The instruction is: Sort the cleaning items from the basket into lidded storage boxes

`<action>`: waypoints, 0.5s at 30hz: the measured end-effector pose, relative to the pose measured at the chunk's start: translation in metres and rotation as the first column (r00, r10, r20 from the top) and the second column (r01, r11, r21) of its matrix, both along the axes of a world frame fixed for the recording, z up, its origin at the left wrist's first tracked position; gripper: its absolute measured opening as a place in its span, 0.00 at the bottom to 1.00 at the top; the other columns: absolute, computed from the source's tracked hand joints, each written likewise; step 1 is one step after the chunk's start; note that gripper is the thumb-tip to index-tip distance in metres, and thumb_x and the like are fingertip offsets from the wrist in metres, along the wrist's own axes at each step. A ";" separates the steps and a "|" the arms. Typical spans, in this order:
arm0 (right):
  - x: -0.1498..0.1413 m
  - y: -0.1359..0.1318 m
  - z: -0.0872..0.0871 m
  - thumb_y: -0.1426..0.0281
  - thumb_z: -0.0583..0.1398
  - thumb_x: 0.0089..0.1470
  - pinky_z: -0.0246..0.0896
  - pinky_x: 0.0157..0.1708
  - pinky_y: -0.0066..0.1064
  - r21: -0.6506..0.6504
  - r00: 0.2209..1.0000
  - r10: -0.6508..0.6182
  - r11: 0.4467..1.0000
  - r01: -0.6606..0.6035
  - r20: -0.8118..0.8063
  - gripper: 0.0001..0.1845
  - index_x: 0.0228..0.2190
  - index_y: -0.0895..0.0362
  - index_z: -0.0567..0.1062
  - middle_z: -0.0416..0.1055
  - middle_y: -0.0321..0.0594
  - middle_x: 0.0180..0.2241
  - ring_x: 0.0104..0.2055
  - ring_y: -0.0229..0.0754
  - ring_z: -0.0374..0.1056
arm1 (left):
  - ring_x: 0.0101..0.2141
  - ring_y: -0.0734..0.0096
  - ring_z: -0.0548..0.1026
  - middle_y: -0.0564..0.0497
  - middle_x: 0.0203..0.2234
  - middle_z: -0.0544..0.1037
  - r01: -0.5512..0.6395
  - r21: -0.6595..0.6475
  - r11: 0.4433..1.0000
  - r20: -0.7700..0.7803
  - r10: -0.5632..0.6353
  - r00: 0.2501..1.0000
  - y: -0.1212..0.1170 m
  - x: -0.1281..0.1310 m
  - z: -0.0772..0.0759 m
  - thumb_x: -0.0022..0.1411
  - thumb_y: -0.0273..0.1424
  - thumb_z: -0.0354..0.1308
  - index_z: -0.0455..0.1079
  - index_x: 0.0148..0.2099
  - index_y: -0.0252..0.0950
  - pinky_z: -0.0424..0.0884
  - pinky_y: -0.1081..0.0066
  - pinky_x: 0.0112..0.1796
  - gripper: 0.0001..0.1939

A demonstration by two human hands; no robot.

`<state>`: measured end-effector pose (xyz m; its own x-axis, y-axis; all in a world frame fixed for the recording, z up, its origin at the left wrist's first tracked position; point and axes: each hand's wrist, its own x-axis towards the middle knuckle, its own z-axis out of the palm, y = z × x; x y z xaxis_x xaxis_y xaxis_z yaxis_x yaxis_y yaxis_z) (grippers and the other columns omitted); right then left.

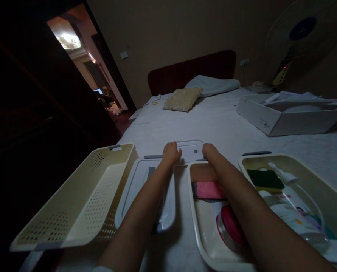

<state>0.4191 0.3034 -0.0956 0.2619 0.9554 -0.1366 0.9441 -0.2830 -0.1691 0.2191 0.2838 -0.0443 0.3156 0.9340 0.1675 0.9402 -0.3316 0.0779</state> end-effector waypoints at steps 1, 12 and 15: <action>-0.001 -0.001 0.001 0.62 0.59 0.61 0.68 0.46 0.41 -0.015 1.000 -0.020 1.000 0.020 -0.007 0.19 0.51 0.58 0.70 0.68 0.45 0.51 0.48 0.44 0.68 | 0.53 0.56 0.70 0.36 0.50 0.74 -0.003 -0.001 1.000 0.000 0.003 1.000 0.000 0.000 0.000 0.65 0.33 0.48 0.65 0.54 0.26 0.63 0.62 0.54 0.20; 0.000 -0.001 0.027 0.64 0.59 0.61 0.67 0.45 0.39 0.065 0.969 -0.185 0.978 0.197 -0.166 0.17 0.47 0.61 0.72 0.71 0.45 0.47 0.46 0.43 0.70 | 0.51 0.57 0.71 0.37 0.48 0.74 -0.023 0.035 0.999 0.022 0.022 1.000 0.000 -0.001 -0.002 0.66 0.34 0.46 0.66 0.52 0.27 0.66 0.64 0.51 0.19; -0.001 -0.001 0.044 0.70 0.52 0.64 0.65 0.41 0.31 0.166 0.952 -0.201 0.956 0.242 -0.230 0.15 0.46 0.64 0.74 0.74 0.51 0.45 0.47 0.44 0.71 | 0.51 0.56 0.70 0.38 0.48 0.74 -0.045 0.052 0.998 0.051 0.042 0.998 0.000 -0.004 -0.001 0.66 0.35 0.46 0.65 0.52 0.28 0.67 0.64 0.50 0.19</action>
<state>0.4186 0.3028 -0.0519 0.4551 0.8899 -0.0323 0.7989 -0.4241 -0.4265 0.2156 0.2833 -0.0453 0.2650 0.9361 0.2314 0.9491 -0.2956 0.1088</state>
